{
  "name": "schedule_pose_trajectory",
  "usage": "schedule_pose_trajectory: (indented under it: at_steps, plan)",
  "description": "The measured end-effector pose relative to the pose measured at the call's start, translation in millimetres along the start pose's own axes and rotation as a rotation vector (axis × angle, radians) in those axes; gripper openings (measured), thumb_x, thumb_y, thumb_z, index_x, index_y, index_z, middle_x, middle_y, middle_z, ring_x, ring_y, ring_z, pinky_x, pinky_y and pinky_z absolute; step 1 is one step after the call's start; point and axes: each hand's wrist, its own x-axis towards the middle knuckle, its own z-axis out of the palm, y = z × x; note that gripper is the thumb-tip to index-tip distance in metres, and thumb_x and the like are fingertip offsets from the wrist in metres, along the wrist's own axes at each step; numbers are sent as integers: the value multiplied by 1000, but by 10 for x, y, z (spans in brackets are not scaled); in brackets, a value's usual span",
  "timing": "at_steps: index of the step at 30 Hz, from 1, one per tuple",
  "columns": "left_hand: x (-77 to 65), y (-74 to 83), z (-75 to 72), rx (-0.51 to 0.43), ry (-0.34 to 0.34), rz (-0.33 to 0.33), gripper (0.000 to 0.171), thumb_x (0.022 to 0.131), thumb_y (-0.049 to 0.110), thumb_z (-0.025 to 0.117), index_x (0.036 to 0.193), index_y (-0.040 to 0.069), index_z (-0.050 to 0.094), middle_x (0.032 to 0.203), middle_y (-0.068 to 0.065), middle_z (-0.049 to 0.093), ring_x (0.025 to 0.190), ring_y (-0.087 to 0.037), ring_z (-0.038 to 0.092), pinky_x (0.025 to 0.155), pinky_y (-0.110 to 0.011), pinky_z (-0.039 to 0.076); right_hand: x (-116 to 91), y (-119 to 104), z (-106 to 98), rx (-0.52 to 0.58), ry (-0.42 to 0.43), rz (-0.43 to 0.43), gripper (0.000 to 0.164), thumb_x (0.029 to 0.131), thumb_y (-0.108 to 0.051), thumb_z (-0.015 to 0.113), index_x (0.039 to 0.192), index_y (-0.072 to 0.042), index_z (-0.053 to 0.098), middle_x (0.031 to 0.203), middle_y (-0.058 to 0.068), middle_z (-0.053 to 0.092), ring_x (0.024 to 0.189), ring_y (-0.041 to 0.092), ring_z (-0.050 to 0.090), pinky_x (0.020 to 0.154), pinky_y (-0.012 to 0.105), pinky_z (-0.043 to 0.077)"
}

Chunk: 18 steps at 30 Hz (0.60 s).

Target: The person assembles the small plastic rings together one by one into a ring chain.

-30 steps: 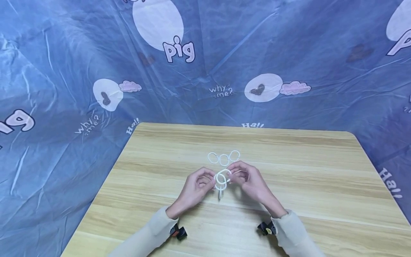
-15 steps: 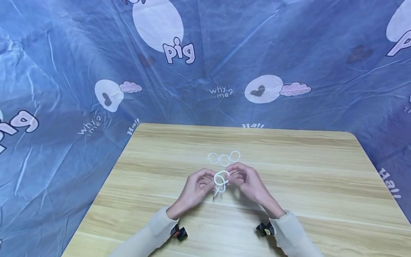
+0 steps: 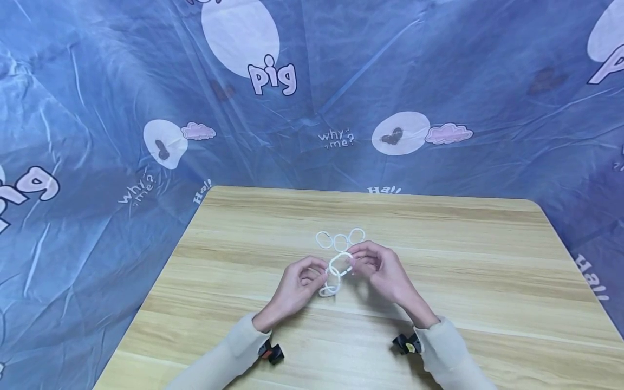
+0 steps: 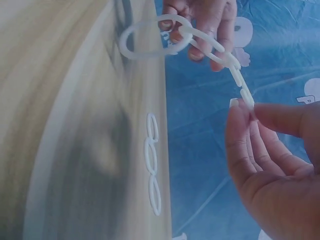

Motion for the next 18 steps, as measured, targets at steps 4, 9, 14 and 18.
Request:
schedule_pose_trajectory:
  at_steps: [4, 9, 14, 18]
  plan:
    - [-3, -12, 0, 1, 2, 4, 18, 97, 4, 70, 114, 0, 71, 102, -20, 72, 84, -24, 74, 71, -14, 62, 3, -26, -9, 26, -8, 4, 24, 98, -1, 67, 117, 13, 63, 98, 5, 75, 82, 19, 76, 79, 32, 68]
    - [-2, -41, 7, 10, -8, 18, 18, 97, 4, 70, 114, 0, 71, 103, -21, 74, 91, -39, 75, 74, -14, 62, 5, -50, 7, 31, -13, -2, 21, 99, -2, 68, 116, 10, 66, 100, 12, 76, 83, 17, 76, 80, 34, 68]
    - [-5, -52, 6, 20, -5, 23, 19, 97, 4, 70, 116, 1, 71, 106, -20, 74, 92, -37, 76, 74, -15, 63, 2, -67, 32, 8, -5, 5, 14, 98, -3, 69, 109, 6, 68, 99, 19, 75, 80, 11, 75, 78, 29, 67]
    - [-8, -52, -8, 30, -1, 30, 20, 97, 4, 71, 116, 2, 71, 108, -19, 75, 93, -35, 76, 76, -16, 63, 2, -62, 50, 8, -3, 3, 13, 98, -3, 69, 108, 5, 69, 98, 21, 75, 80, 10, 75, 78, 29, 67]
